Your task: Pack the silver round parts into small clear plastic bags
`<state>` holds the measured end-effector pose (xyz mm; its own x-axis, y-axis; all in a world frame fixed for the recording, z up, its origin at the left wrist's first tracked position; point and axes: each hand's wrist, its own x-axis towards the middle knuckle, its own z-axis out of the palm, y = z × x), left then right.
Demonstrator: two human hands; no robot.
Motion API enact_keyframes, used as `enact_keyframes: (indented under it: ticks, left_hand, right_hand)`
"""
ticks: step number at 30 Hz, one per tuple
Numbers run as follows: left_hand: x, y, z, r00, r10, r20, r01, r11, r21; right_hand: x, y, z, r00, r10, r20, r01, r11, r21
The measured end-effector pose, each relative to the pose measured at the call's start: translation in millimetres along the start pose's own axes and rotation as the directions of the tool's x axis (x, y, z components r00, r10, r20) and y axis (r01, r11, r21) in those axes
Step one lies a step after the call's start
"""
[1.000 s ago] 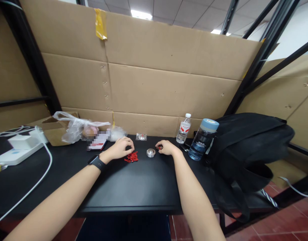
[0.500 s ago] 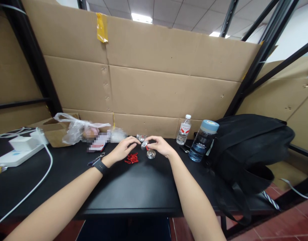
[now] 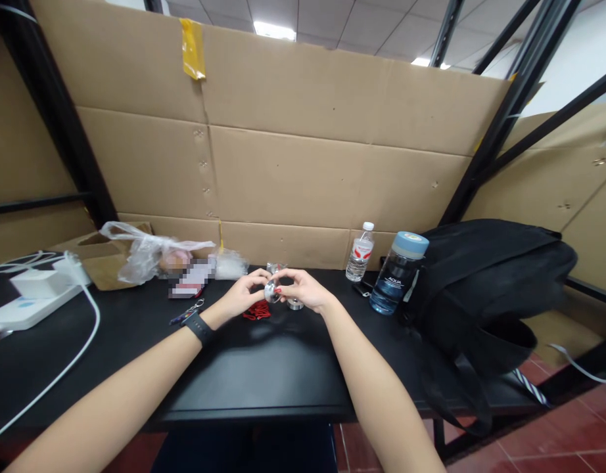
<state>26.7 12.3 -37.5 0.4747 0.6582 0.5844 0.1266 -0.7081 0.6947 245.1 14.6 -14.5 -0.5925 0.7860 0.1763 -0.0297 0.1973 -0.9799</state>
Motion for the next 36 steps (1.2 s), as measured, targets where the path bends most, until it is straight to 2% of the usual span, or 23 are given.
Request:
enact_keyframes:
  ticks: [4, 10, 16, 18, 21, 23, 25, 27, 29, 31, 33, 34, 36]
  left_hand:
    - [-1, -5, -5.0, 1.000, -0.008, -0.029, 0.010, 0.998, 0.061]
    - [-2, -8, -7.1, 1.000, -0.027, -0.005, 0.027, 0.969, 0.244]
    - [-3, -9, -3.9, 0.999, -0.027, 0.020, 0.017, 0.919, 0.395]
    - [-3, -11, -7.2, 0.999, -0.031, 0.021, 0.018, 0.890, 0.457]
    - [-5, -16, -14.0, 0.998, -0.045, 0.032, 0.021, 0.846, 0.534]
    - [-6, -18, -17.6, 0.998, -0.058, 0.035, 0.028, 0.824, 0.565]
    - [-6, -19, -19.5, 0.997, -0.065, 0.039, 0.031, 0.814, 0.579]
    - [-6, -19, -20.1, 0.997, -0.068, 0.040, 0.032, 0.811, 0.584]
    - [-6, -18, -20.3, 0.996, -0.071, 0.046, 0.031, 0.809, 0.587]
    - [-7, -17, -21.1, 0.995, -0.077, 0.056, 0.029, 0.804, 0.594]
    - [-7, -15, -23.2, 0.994, -0.078, 0.072, 0.019, 0.796, 0.605]
    - [-8, -15, -24.6, 0.994, -0.077, 0.084, 0.010, 0.793, 0.609]
    - [-9, -13, -27.6, 0.991, -0.076, 0.112, -0.008, 0.793, 0.609]
  right_hand:
    - [-3, -4, -7, 0.998, 0.040, 0.057, -0.039, 0.999, -0.008]
    - [-4, 0, -22, 0.989, 0.147, -0.002, -0.147, 0.987, -0.066]
    - [-5, 2, -25, 0.989, 0.140, 0.046, -0.138, 0.989, -0.052]
    - [-3, 4, -28, 0.995, 0.100, -0.020, -0.100, 0.994, -0.051]
    - [1, 10, -37, 0.968, -0.023, -0.248, -0.026, 0.981, -0.193]
    - [3, 16, -46, 0.925, -0.121, -0.361, -0.054, 0.896, -0.440]
    - [4, 20, -58, 0.910, -0.189, -0.369, -0.121, 0.731, -0.672]
    - [2, 21, -69, 0.909, -0.218, -0.356, -0.162, 0.603, -0.781]
    - [-3, 19, -77, 0.906, -0.209, -0.368, -0.196, 0.564, -0.802]
    - [-11, 11, -83, 0.932, -0.107, -0.347, -0.234, 0.554, -0.799]
    - [-22, -2, -85, 0.954, 0.134, -0.269, -0.298, 0.540, -0.787]
    - [-28, -10, -84, 0.928, 0.295, -0.227, -0.356, 0.525, -0.773]
    - [-40, -22, -79, 0.798, 0.574, -0.185, -0.512, 0.482, -0.712]
